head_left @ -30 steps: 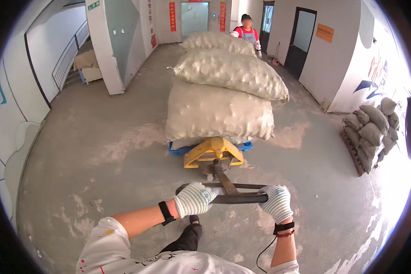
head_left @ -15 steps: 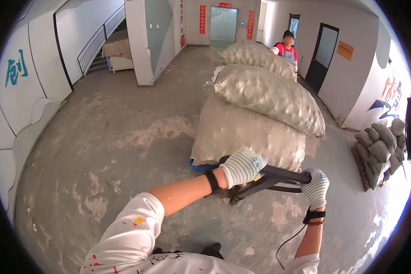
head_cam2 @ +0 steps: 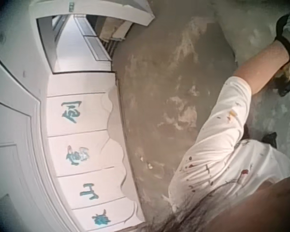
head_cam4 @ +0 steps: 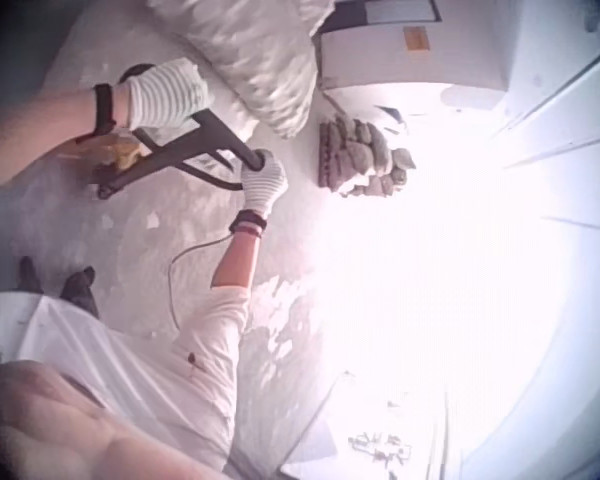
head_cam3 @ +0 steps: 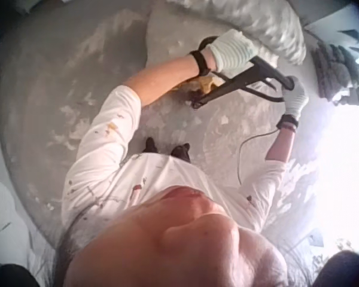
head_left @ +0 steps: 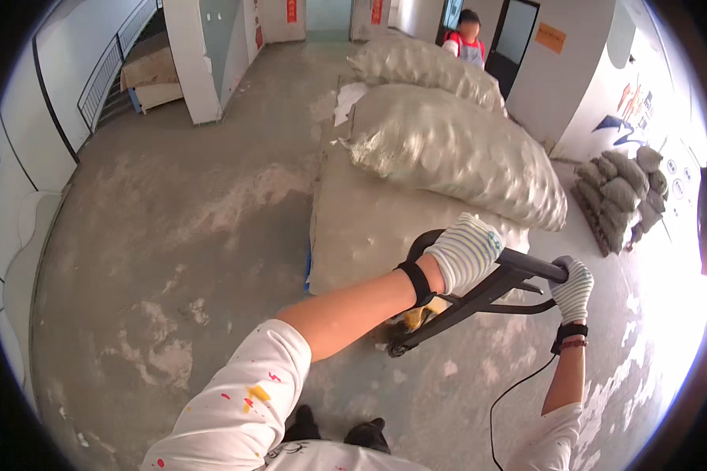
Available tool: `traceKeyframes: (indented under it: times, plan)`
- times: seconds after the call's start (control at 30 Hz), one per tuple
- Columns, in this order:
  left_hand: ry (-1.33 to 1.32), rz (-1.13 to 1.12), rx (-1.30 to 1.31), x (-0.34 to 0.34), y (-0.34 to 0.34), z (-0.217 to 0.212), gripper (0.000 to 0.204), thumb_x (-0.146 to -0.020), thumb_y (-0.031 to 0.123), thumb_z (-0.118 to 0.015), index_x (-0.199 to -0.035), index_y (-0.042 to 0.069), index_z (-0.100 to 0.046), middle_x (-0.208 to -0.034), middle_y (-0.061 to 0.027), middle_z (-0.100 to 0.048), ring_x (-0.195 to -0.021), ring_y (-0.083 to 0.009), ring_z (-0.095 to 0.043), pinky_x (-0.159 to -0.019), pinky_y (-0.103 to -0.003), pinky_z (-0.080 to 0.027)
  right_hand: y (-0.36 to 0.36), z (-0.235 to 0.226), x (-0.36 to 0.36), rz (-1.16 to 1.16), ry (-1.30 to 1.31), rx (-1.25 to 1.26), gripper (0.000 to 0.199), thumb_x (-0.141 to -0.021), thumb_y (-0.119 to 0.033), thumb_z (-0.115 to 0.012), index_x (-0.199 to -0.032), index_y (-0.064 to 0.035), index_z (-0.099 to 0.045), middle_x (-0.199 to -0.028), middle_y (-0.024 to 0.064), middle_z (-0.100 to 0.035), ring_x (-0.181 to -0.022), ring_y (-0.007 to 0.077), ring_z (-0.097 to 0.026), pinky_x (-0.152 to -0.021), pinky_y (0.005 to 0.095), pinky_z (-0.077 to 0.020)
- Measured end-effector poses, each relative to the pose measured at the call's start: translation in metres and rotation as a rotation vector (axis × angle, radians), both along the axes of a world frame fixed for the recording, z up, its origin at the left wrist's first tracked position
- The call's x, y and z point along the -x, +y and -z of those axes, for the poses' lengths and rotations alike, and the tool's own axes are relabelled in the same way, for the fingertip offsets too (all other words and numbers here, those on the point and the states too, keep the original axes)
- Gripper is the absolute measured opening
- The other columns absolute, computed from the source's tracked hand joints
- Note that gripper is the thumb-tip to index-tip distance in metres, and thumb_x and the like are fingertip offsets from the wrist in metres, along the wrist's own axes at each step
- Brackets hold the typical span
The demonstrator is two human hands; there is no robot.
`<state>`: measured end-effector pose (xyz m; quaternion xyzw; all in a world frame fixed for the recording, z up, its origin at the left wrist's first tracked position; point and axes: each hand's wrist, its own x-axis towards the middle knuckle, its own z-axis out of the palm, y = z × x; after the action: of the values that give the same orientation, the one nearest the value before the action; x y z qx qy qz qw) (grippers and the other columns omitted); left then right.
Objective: Operating a manual pallet jack to move heavy sacks out of an elevator and across a hallway.
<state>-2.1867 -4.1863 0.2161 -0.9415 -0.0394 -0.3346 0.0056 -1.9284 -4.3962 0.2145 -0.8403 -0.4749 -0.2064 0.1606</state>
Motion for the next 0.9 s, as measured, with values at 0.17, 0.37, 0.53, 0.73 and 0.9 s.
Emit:
traceKeyframes:
  times: [0.17,0.37,0.53,0.73,0.9]
  plan:
    - [0.066,0.035,0.056,0.006,0.034,-0.026,0.009,-0.087,0.014,-0.060,-0.084,0.007,-0.066,-0.077,-0.0157,-0.070,-0.072,-0.0341,-0.071,-0.067,-0.047,-0.054,0.016,-0.008,0.010,-0.129,-0.124,-0.170,0.027,-0.069,-0.015,-0.080,-0.094,-0.0142,-0.073,-0.083,0.0104,-0.071,-0.078,0.0348,-0.069,-0.073,0.0436,-0.0543]
    - [0.098,-0.014,-0.058,-0.001,0.075,-0.044,0.010,-0.085,0.016,-0.062,-0.085,0.008,-0.066,-0.075,-0.0140,-0.069,-0.069,-0.0332,-0.069,-0.065,-0.047,-0.053,0.046,-0.021,0.015,-0.107,-0.202,-0.217,0.028,-0.069,-0.017,-0.081,-0.096,-0.0154,-0.074,-0.084,0.0090,-0.070,-0.079,0.0337,-0.068,-0.075,0.0440,-0.0541]
    - [0.178,-0.032,-0.115,-0.007,0.099,-0.062,0.009,-0.084,0.018,-0.064,-0.087,0.010,-0.067,-0.077,-0.0109,-0.067,-0.072,-0.0312,-0.070,-0.068,-0.046,-0.053,0.048,-0.034,0.036,-0.020,-0.220,-0.215,0.034,-0.072,-0.017,-0.079,-0.106,-0.0162,-0.074,-0.090,0.0083,-0.071,-0.086,0.0318,-0.068,-0.080,0.0445,-0.0539]
    - [0.234,0.076,-0.064,-0.018,0.148,-0.090,0.026,-0.078,0.032,-0.078,-0.088,0.011,-0.067,-0.080,-0.0100,-0.069,-0.075,-0.0307,-0.071,-0.070,-0.046,-0.055,0.066,-0.077,0.055,-0.057,-0.166,-0.097,0.037,-0.075,-0.015,-0.074,-0.112,-0.0137,-0.074,-0.091,0.0106,-0.070,-0.087,0.0338,-0.067,-0.080,0.0449,-0.0524]
    - [0.162,0.174,-0.077,-0.024,0.201,-0.094,0.031,-0.076,0.036,-0.081,-0.087,0.011,-0.067,-0.077,-0.0109,-0.069,-0.075,-0.0326,-0.072,-0.071,-0.046,-0.055,0.096,-0.088,0.076,-0.066,-0.191,-0.104,0.044,-0.074,-0.007,-0.074,-0.119,-0.0124,-0.072,-0.094,0.0112,-0.071,-0.084,0.0335,-0.066,-0.080,0.0443,-0.0528]
